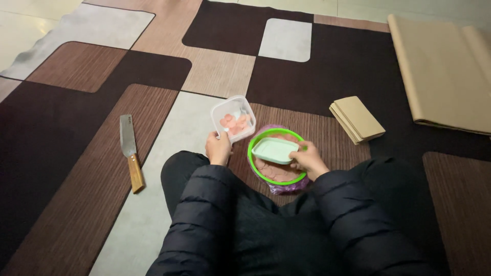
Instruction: Separating and transferring thin food slices from a small container to a larger bowl
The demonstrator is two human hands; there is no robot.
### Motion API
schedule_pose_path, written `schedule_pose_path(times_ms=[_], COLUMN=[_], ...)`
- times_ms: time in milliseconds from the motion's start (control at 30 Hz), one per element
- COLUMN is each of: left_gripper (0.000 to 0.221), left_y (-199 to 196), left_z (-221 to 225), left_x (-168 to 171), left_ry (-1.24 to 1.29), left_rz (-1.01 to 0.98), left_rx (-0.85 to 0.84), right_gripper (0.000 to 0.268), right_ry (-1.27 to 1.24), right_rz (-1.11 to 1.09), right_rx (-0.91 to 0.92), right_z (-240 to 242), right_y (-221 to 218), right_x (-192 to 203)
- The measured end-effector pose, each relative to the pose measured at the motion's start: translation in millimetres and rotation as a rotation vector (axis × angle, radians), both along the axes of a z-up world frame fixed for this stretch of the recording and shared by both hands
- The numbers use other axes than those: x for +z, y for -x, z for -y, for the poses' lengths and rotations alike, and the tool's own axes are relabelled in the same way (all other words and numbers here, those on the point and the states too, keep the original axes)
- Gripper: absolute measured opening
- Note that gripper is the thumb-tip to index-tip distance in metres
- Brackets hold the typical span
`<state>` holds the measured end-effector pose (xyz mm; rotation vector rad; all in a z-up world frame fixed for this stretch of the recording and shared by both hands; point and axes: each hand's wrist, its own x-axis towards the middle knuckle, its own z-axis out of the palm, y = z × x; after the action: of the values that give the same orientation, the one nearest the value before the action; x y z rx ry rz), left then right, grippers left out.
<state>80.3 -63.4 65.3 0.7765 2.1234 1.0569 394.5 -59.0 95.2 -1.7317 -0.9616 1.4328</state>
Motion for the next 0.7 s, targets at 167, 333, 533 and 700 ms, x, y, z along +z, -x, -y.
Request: schedule_pose_path(times_ms=[167,333,533,700], left_gripper=[0.069,0.073,0.054,0.051], left_y=[3,7,-17,-59], left_z=[0,-7,1,65], left_x=[8,-13,-6,68], left_ry=[0.042,0.143,0.221,0.000], left_rz=[0.036,-0.023,-0.110,-0.630], left_rx=[-0.062,-0.146,-0.245,-0.333], right_gripper=[0.068,0.057,0.086,0.093], right_ry=[-0.033,-0.248,-0.248,-0.085], right_rz=[0.010,0.374,0.215,-0.032], right_rx=[-0.020,0.121,-0.020,-0.127], right_z=[-38,-89,-90,-91], right_y=[-51,-134,-149,-136], right_x=[-37,-17,-17,-28])
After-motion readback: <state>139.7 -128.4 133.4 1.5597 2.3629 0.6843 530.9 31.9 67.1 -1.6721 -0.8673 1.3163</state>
